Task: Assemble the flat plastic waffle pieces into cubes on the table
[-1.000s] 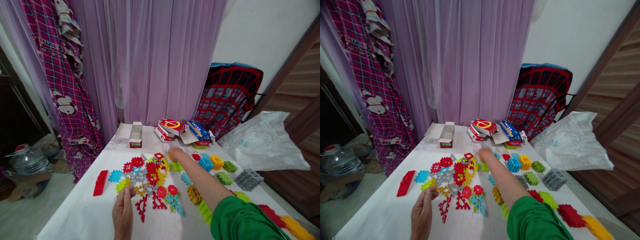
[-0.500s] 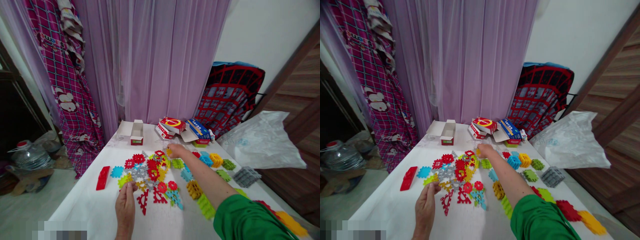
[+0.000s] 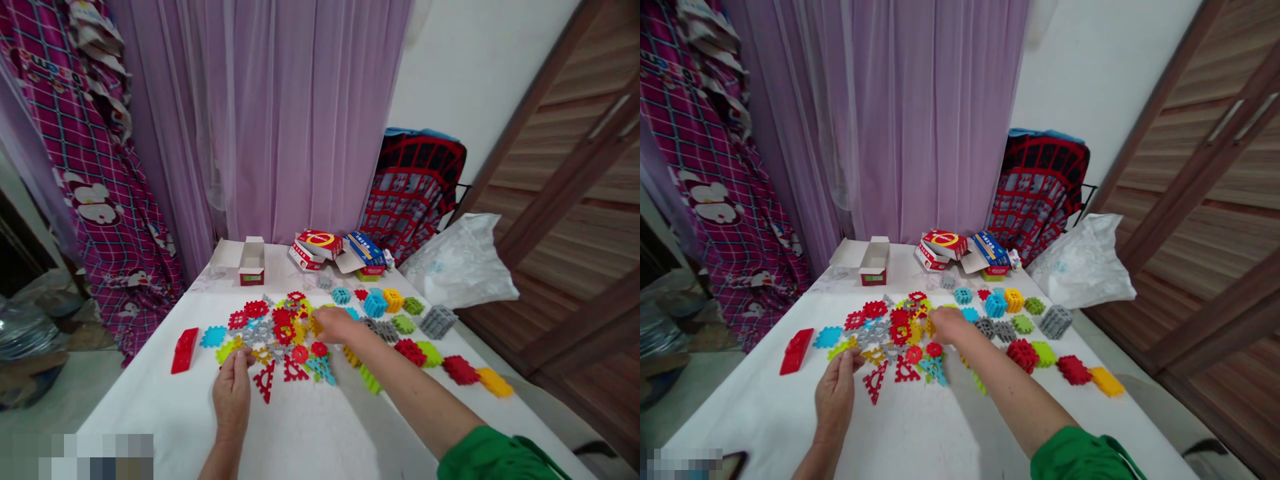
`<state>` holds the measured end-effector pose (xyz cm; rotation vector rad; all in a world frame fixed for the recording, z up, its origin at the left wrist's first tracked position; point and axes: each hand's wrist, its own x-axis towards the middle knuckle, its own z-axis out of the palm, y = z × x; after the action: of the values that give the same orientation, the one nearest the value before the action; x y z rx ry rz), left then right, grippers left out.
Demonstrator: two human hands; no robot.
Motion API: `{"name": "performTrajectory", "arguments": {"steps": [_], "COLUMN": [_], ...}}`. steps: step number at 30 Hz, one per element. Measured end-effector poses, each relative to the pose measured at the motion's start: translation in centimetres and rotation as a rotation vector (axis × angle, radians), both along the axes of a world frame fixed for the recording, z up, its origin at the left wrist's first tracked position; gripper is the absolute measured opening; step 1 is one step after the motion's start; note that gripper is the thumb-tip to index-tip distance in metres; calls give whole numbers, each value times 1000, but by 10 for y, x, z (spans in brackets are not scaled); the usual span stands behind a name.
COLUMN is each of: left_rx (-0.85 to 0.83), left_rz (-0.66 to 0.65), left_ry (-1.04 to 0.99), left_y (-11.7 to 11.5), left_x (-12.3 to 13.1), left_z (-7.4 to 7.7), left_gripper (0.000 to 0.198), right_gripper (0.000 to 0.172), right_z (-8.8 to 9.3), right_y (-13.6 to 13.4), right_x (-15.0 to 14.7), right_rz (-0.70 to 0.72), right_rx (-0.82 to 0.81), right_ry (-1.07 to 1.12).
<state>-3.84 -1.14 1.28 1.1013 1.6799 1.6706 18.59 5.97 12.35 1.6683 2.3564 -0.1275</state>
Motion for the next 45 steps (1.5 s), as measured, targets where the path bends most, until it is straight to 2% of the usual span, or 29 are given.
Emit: {"name": "performTrajectory", "arguments": {"steps": [2,6,9,11,13,16,18,21,25,29,33,38,45], "left_rx": [4,-20,-22,29,107,170,171,125,34,-66,-148,-240,-325], "left_rz": [-12,-59,-113,-177,-277,-442,-517,-589,-690,-720,-594,-460,-540], "left_ry": [42,168,318,469,650,925,1084,1294,1467,1548,1537,1548,1465], "left_y": [0,-1,-2,0,4,16,28,49,67,72,71,61,53], "left_x": [-1,-2,1,6,13,22,27,34,47,57,56,49,41], "left_z": [1,0,-2,-1,2,11,18,29,40,41,39,45,57], "left_gripper": [58,52,42,36,33,33,36,38,40,43,41,42,46], "right_gripper": [50,39,30,27,24,24,24,24,24,26,27,26,26], "right_z": [7,28,23,5,-21,-59,-80,-102,-117,-119,-117,-115,-114], "right_y": [-9,-33,-61,-80,-97,-112,-114,-115,-113,-109,-105,-106,-109], "right_x": [11,49,62,51,28,-10,-25,-30,-26,-24,-23,-22,-21], "right_rz": [-41,-176,-260,-279,-200,-15,11,44,64,-26,-89,-78,-53], "right_rx": [57,315,429,461,429,383,408,420,389,392,400,388,376], "right_ry": [79,372,618,782,902,932,918,887,924,1011,1070,1104,1105]}}
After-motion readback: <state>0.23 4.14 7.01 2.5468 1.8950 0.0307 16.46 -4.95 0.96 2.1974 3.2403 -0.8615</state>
